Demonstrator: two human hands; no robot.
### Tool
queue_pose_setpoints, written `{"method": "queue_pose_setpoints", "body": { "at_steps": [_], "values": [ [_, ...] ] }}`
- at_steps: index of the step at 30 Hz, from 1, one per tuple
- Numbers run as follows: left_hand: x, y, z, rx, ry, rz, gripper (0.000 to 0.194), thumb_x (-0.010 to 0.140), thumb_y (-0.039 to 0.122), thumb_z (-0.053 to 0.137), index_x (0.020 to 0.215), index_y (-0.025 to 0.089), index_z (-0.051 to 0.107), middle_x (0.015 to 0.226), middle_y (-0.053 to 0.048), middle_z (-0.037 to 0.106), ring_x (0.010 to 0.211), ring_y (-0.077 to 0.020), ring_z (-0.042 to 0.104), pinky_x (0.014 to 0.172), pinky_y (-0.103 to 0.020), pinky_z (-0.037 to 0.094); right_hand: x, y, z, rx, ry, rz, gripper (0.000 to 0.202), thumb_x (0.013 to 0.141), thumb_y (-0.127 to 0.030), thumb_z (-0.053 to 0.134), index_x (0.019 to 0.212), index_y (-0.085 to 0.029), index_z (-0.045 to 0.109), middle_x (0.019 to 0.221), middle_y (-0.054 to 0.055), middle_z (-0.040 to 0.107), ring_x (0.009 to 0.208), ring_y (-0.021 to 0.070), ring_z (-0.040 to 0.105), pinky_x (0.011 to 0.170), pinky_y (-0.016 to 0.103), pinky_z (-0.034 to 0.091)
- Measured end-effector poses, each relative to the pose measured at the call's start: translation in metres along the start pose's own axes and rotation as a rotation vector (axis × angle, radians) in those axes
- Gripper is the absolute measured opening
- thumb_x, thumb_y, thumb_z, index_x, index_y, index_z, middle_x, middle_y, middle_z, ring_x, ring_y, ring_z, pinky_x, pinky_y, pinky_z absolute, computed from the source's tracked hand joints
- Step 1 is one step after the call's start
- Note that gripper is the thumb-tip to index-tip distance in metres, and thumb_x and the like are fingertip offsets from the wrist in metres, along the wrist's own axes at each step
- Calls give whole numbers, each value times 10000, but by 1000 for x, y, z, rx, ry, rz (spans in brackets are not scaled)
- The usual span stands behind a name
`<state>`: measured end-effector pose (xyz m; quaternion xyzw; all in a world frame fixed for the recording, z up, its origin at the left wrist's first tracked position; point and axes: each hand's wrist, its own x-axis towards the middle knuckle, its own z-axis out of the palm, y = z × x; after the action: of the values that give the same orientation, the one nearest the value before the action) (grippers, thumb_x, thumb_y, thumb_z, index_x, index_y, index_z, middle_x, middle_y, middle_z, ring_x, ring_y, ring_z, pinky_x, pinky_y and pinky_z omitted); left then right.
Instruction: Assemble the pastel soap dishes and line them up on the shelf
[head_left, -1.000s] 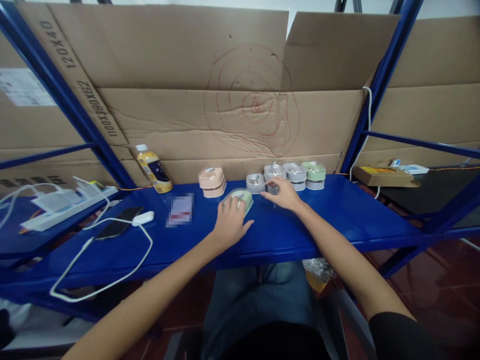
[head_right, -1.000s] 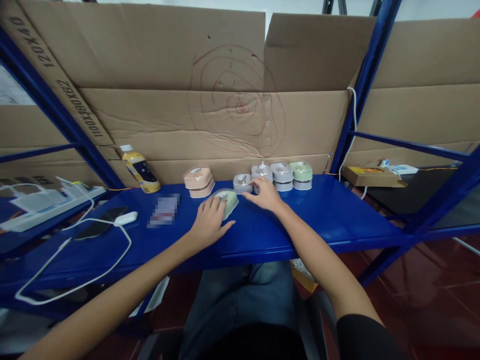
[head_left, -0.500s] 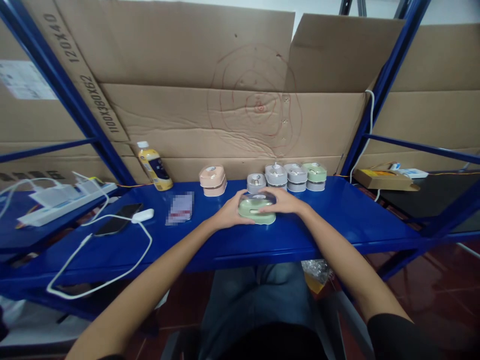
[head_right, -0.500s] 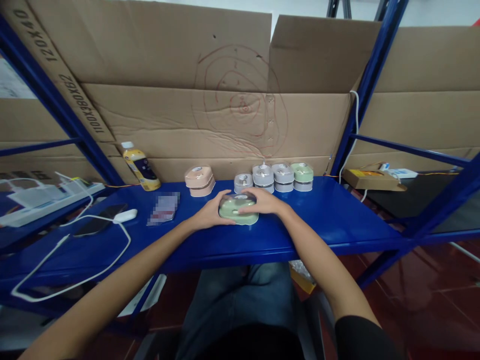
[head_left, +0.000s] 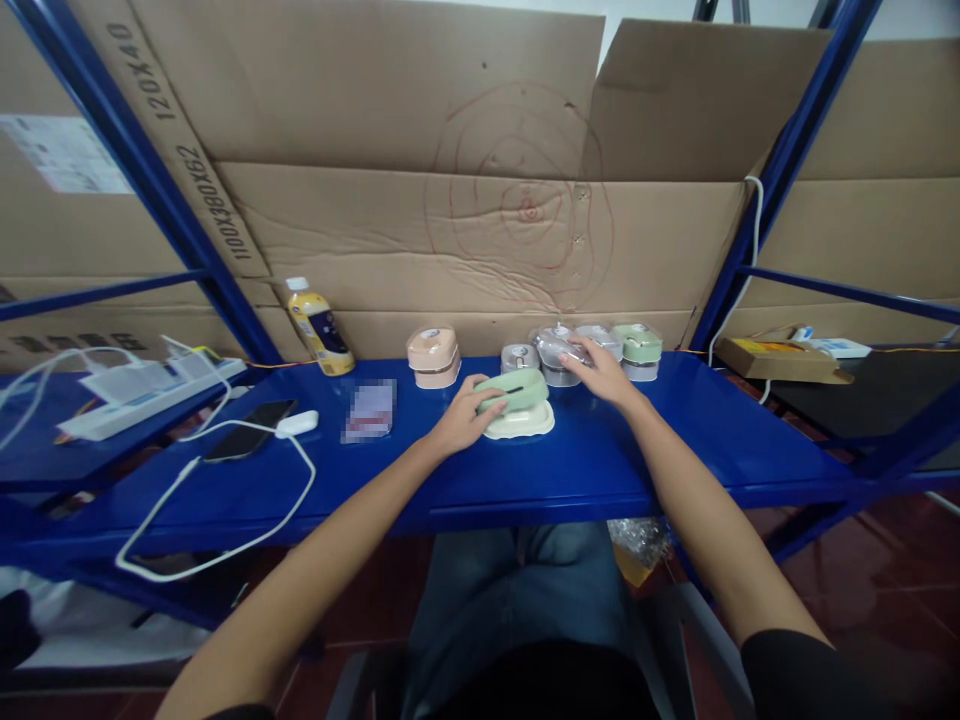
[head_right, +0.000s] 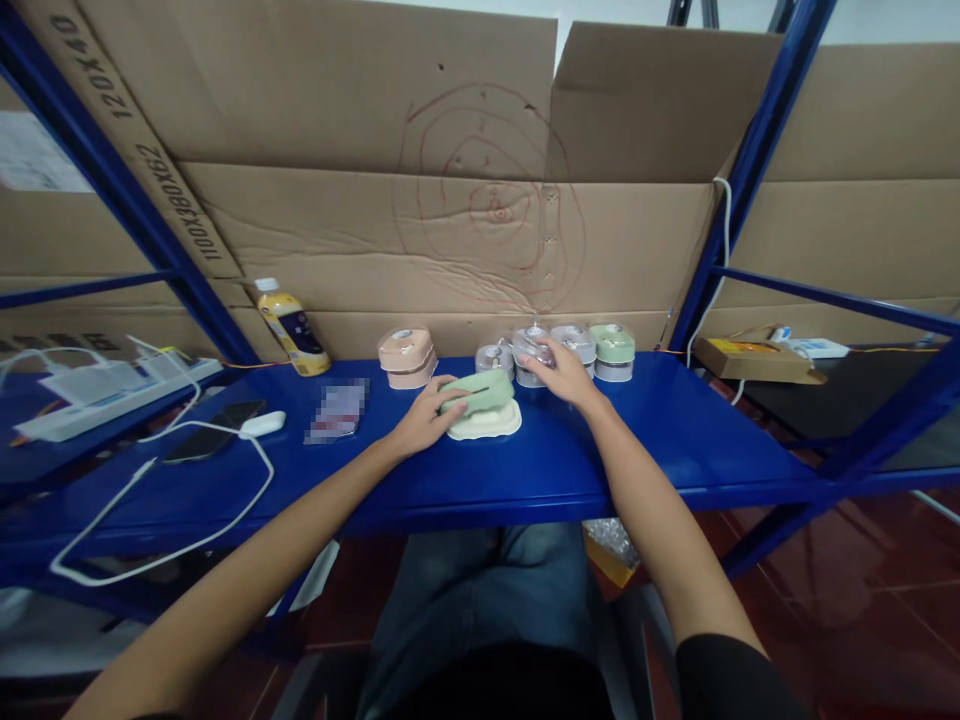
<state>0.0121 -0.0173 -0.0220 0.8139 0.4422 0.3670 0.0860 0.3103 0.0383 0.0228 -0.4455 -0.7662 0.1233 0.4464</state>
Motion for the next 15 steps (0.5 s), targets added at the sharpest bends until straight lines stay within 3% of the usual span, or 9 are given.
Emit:
{"method": "queue_pose_setpoints", "body": {
  "at_steps": [3, 5, 8, 11, 15],
  "values": [
    [2, -9, -6, -20, 202, -113, 409, 1027, 427, 446, 1191, 175, 723, 1282, -133, 596, 1276, -277, 572, 1166, -468, 439, 0, 0, 0, 36, 38, 16, 530, 928, -583, 625, 1315, -220, 637, 1227, 107, 729, 1119, 304, 674, 1024, 501, 513],
    [-1, -12, -10, -8, 248, -125, 404, 1030, 427, 436, 1178, 173, 713, 1267, -135, 603, 1268, -275, 577, 1157, -461, 444, 0, -1, -1, 70, 36, 18, 523, 938, -572, 610, 1323, -218, 629, 1245, 106, 720, 1127, 300, 670, 1031, 493, 510],
    [-6, -8, -13, 26, 148, -25, 367, 1008, 441, 492, 1177, 194, 705, 1311, -127, 562, 1323, -282, 540, 1181, -461, 417, -1, -4, -1, 107, -19, -27, 511, 925, -527, 641, 1329, -215, 623, 1280, 107, 705, 1159, 297, 661, 1042, 489, 508],
    [-10, -1, -8, 17, 7, 58, 406, 983, 471, 561, 1277, 204, 643, 1368, -125, 521, 1349, -287, 523, 1198, -462, 398, -4, -10, 2, 120, -159, -101, 571, 851, -465, 747, 1349, -218, 619, 1306, 107, 695, 1160, 290, 668, 1033, 488, 523],
    [-8, 2, 6, -58, -29, -18, 833, 836, 544, 760, 1491, 177, 399, 1420, -165, 524, 1358, -329, 526, 1176, -500, 414, -11, -17, 13, 130, -397, -176, 687, 733, -420, 858, 1355, -233, 632, 1338, 97, 685, 1197, 289, 662, 1016, 467, 545]
  ]
}}
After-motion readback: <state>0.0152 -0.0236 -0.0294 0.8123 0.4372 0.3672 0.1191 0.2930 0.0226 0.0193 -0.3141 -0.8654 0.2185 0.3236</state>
